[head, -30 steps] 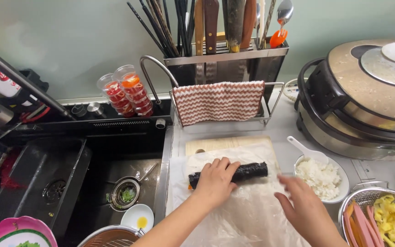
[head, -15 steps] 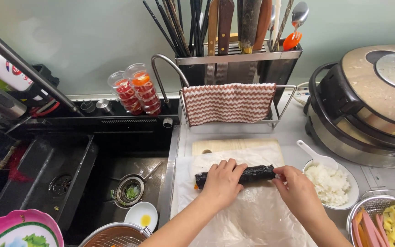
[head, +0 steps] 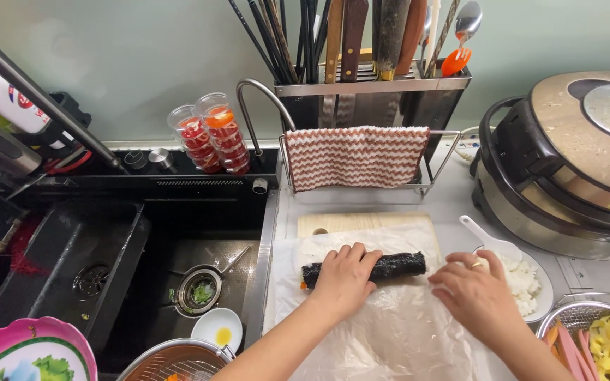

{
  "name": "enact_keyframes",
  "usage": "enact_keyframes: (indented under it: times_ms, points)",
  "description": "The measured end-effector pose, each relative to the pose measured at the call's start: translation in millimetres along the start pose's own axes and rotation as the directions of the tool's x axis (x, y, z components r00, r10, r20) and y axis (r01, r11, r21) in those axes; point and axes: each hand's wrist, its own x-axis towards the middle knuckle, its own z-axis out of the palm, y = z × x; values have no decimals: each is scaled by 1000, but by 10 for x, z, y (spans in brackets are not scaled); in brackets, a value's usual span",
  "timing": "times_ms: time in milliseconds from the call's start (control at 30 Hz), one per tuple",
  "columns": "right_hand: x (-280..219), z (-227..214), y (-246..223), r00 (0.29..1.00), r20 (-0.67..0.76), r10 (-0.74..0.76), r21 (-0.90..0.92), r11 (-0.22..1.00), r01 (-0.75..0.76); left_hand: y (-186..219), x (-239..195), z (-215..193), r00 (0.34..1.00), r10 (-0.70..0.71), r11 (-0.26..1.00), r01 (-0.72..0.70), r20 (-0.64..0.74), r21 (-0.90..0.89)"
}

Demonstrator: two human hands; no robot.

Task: Assembling kimbap by layering rice, carrots, cucumber, and egg on seaweed and rolling it using plastic wrap.

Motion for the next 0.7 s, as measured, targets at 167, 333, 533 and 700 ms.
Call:
enact_keyframes:
  times_ms: [167,333,533,700]
  points:
    - [-58,228,-11,985,-152,-85,-22,996,83,8,-9,-3,1000,9,1000,-9,-29,-10]
    - [-27,13,-87,990,-140,-26,-47,999,20,4,-6,17,999,15,1000,-15,-32,2]
    - [-190,-128,141,890,-434,138,194,979,-58,68,-66,-15,993,68,995,-60,-101,78]
    - [-493,-141,499,870,-380,312,304,931,-201,531,-286,-307,985,55,997,-46,165,-63]
